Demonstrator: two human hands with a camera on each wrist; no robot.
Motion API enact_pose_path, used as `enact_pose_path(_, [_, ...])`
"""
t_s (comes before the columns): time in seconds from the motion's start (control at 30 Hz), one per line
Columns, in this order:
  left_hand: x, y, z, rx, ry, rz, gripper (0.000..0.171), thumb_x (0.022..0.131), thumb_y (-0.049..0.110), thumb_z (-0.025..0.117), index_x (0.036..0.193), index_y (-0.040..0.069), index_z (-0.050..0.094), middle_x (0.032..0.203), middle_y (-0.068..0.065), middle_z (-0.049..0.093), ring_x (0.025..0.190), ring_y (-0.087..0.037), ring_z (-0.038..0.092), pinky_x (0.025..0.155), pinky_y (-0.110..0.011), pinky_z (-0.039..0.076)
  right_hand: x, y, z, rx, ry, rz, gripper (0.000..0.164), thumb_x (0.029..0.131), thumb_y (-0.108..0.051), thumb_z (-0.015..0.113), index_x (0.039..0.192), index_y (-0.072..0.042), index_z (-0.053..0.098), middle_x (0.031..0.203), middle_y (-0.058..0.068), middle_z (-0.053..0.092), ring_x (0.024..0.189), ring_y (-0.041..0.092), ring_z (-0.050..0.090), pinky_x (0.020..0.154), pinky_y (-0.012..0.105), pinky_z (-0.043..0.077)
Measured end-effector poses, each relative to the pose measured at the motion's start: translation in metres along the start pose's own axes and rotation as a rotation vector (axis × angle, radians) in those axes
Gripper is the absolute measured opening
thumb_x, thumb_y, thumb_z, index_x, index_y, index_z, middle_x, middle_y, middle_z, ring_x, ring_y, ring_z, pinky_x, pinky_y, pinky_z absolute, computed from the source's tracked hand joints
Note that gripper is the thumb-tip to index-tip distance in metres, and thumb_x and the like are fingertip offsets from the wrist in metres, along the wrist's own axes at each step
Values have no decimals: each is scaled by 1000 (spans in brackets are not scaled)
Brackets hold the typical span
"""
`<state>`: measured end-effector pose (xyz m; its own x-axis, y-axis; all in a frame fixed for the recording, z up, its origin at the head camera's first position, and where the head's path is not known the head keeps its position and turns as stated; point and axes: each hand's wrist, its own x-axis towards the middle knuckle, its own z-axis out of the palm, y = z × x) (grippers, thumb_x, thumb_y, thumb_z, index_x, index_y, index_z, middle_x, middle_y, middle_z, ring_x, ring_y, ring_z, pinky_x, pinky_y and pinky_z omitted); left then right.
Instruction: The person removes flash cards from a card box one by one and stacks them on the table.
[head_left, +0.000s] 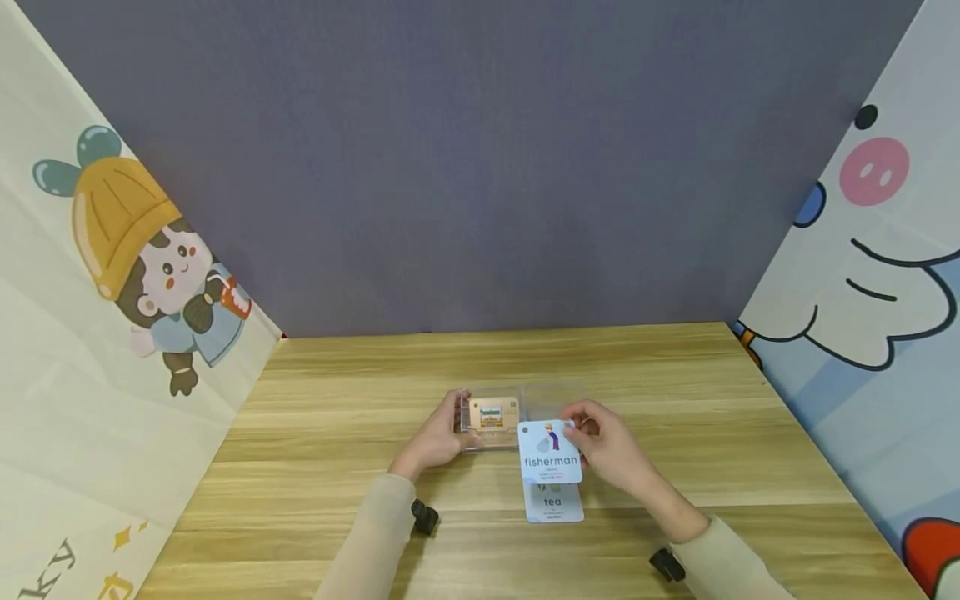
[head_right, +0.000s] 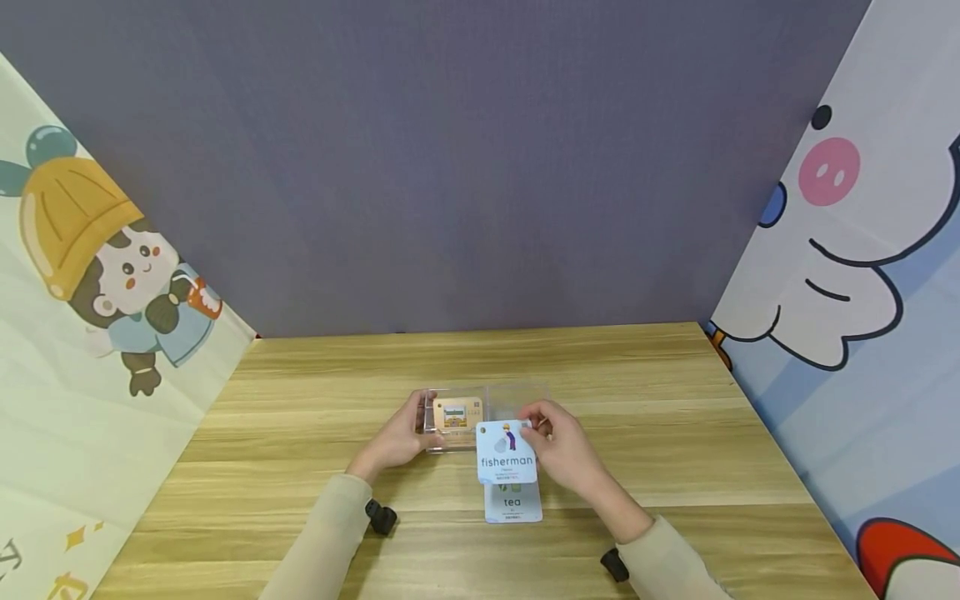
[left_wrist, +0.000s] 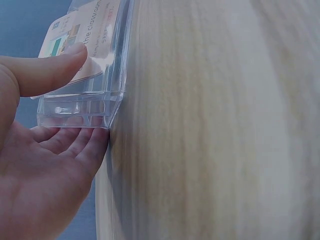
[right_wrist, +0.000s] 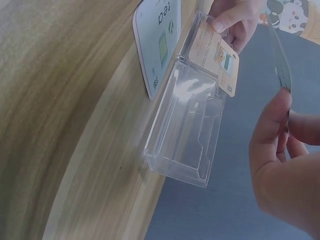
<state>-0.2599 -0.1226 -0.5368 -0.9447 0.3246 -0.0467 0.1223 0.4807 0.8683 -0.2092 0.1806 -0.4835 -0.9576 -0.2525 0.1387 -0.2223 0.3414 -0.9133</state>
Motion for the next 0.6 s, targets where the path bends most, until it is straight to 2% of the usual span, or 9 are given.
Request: enact_pose_path(0.6, [0, 2, 1, 20, 12, 1, 80, 89, 12, 77, 154, 1, 30, 149, -25, 44, 135, -43, 46, 115, -54, 37, -4, 9, -4, -47, -45, 35, 16, 95, 2, 65, 110, -3, 66, 93, 8, 57, 70, 20, 56, 49, 27, 52])
